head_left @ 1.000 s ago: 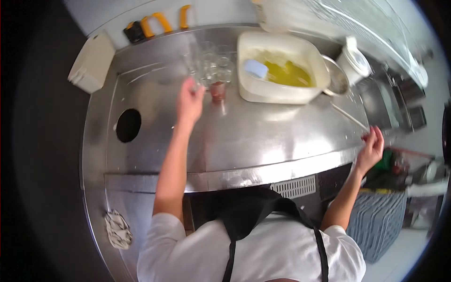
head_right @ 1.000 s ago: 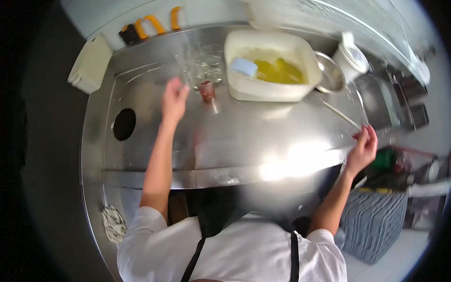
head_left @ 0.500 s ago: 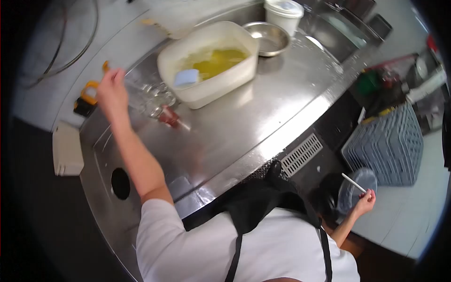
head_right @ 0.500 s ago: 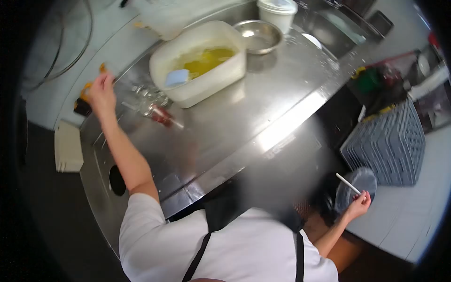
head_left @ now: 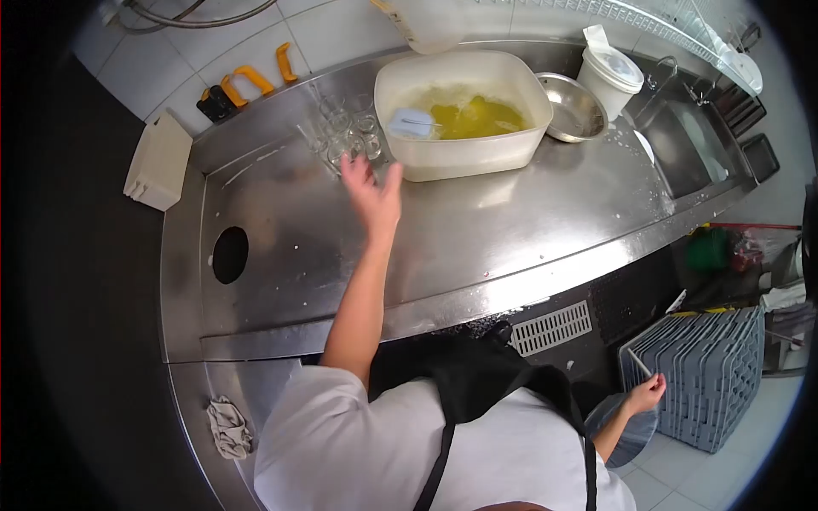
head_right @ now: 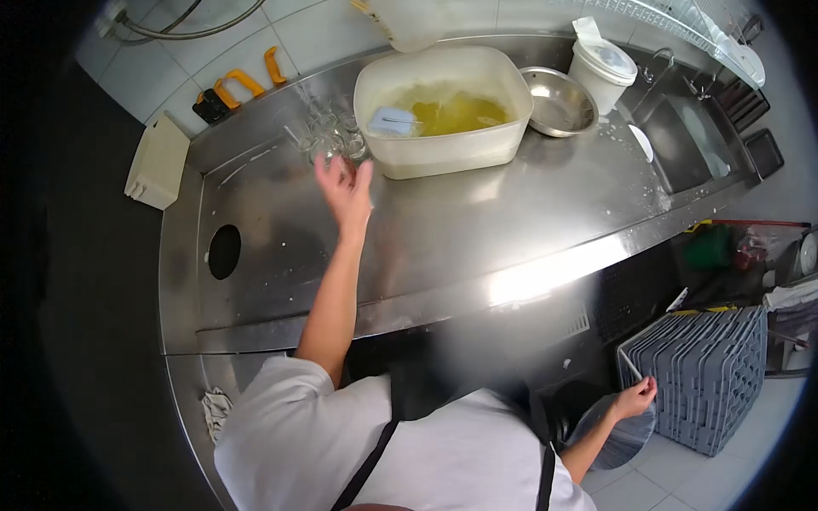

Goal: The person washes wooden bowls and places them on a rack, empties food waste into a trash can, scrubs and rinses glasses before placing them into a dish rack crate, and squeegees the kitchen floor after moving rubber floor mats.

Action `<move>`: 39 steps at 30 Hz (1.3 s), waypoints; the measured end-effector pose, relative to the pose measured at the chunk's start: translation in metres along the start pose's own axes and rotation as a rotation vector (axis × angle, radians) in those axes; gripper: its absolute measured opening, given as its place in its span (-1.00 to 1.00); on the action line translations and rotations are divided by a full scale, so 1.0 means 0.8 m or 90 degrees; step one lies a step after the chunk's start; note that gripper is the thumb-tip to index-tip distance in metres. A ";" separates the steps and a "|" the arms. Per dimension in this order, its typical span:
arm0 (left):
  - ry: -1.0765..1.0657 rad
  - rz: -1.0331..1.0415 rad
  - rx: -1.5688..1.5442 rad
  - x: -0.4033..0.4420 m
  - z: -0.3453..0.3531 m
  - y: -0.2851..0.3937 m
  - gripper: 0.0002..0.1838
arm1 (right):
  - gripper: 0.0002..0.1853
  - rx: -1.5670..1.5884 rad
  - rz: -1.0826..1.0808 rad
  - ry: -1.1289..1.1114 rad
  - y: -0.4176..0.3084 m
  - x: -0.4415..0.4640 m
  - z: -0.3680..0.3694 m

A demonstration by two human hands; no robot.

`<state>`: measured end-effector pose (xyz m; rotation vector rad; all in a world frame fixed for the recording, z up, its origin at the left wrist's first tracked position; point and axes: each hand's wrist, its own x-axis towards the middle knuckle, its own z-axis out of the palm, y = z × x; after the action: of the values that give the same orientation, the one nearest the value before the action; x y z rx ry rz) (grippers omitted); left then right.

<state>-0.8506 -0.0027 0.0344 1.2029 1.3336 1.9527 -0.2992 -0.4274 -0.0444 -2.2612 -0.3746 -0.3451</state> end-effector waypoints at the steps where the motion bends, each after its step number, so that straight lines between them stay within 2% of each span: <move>1: 0.064 -0.023 -0.057 -0.008 -0.019 -0.027 0.08 | -0.70 -0.051 -0.013 -0.004 0.035 -0.014 -0.002; 3: 0.170 -0.086 0.234 -0.006 -0.051 -0.065 0.11 | -0.71 -0.163 0.000 -0.029 0.124 -0.054 -0.019; 4: 0.163 -0.097 0.254 0.010 -0.056 -0.085 0.20 | -0.72 -0.223 0.047 -0.053 0.134 -0.090 -0.040; 5: 0.164 -0.006 0.219 0.025 -0.053 -0.110 0.09 | -0.73 -0.278 0.124 -0.076 0.152 -0.123 -0.062; 6: 0.144 -0.005 0.123 0.033 -0.039 -0.097 -0.04 | -0.74 -0.299 0.146 -0.091 0.215 -0.152 -0.083; 7: 0.126 -0.006 0.027 0.041 -0.023 -0.085 -0.16 | -0.73 -0.296 0.213 -0.130 0.238 -0.186 -0.112; 8: 0.061 0.108 0.144 0.049 -0.019 -0.077 -0.48 | -0.72 -0.250 0.236 -0.169 0.192 -0.214 -0.151; 9: 0.048 0.021 0.130 0.047 -0.007 -0.071 -0.75 | -0.74 -0.224 0.258 -0.087 0.214 -0.237 -0.174; 10: 0.075 -0.021 0.252 0.048 -0.010 -0.102 -0.77 | -0.72 -0.276 0.258 0.010 0.242 -0.257 -0.194; 11: 0.134 -0.085 0.202 0.040 -0.015 -0.118 -0.77 | -0.71 -0.245 0.241 0.074 0.279 -0.270 -0.230; 12: 0.080 0.008 0.176 0.059 -0.037 -0.164 -0.75 | -0.71 -0.312 0.281 0.125 0.259 -0.270 -0.257; 13: 0.059 0.021 0.262 0.064 -0.046 -0.172 -0.75 | -0.73 -0.305 0.314 0.202 0.259 -0.258 -0.277; 14: 0.071 0.004 0.288 0.073 -0.050 -0.186 -0.72 | -0.76 -0.294 0.367 0.270 0.214 -0.234 -0.291; 16: 0.067 0.018 0.303 0.051 -0.052 -0.172 -0.59 | -0.76 -0.260 0.303 0.346 0.189 -0.185 -0.314; 18: 0.035 0.034 0.297 0.016 -0.042 -0.141 -0.50 | -0.71 0.001 0.397 0.357 0.204 -0.128 -0.319; 19: 0.021 0.039 0.295 -0.012 -0.040 -0.120 -0.45 | -0.65 0.004 0.387 0.342 0.212 -0.097 -0.323; 20: -0.039 0.020 0.220 -0.043 -0.036 -0.091 -0.43 | -0.58 0.008 0.375 0.325 0.220 -0.069 -0.322; 22: -0.146 -0.017 0.069 -0.111 -0.016 -0.025 -0.39 | -0.42 -0.418 0.114 0.426 0.206 -0.017 -0.284; 24: -0.327 0.041 -0.021 -0.190 0.011 0.033 -0.32 | -0.28 -0.127 0.160 0.219 0.140 0.027 -0.261; 25: -0.406 0.086 -0.037 -0.232 0.035 0.062 -0.31 | -0.29 -0.015 0.111 0.103 0.144 0.044 -0.233; 26: -0.477 0.070 -0.094 -0.277 0.055 0.067 -0.28 | -0.32 0.242 0.078 -0.027 0.110 0.045 -0.208; 27: -0.509 -0.061 -0.182 -0.345 0.087 0.118 -0.28 | -0.33 0.261 -0.021 -0.133 0.058 0.041 -0.197; 28: -0.608 -0.063 -0.214 -0.397 0.118 0.147 -0.26 | -0.28 0.253 -0.101 -0.256 0.033 0.034 -0.185; 29: -0.625 -0.060 -0.196 -0.446 0.145 0.157 -0.26 | -0.20 0.257 -0.201 -0.375 0.001 0.029 -0.187; 30: -0.673 -0.099 -0.241 -0.495 0.176 0.169 -0.25 | -0.05 0.386 -0.265 -0.486 -0.004 0.023 -0.168; 32: -0.729 -0.153 -0.251 -0.583 0.228 0.238 -0.25 | 0.10 0.457 -0.383 -0.500 -0.017 0.025 -0.160; 33: -0.847 -0.298 -0.253 -0.610 0.244 0.273 -0.22 | 0.14 0.471 -0.371 -0.457 -0.008 0.031 -0.168; 34: -0.946 -0.301 -0.284 -0.632 0.261 0.282 -0.10 | 0.18 0.482 -0.360 -0.414 -0.001 0.039 -0.176; 35: -1.054 -0.440 -0.391 -0.654 0.272 0.302 0.01 | 0.22 0.488 -0.355 -0.372 0.007 0.050 -0.184; 36: -1.165 -0.449 -0.414 -0.673 0.287 0.335 0.11 | 0.21 0.462 -0.197 -0.372 0.029 0.056 -0.194; 38: -1.296 -0.144 -0.281 -0.693 0.311 0.354 0.07 | -0.02 0.595 0.041 -0.267 0.062 0.072 -0.227; 39: -1.341 -0.045 -0.214 -0.705 0.319 0.361 -0.01 | -0.13 0.655 0.111 -0.218 0.083 0.076 -0.237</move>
<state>-0.3263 -0.4334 0.1108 1.7989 -0.1371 0.0572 -0.2424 -0.6033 0.0548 -1.3069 -0.3997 0.2934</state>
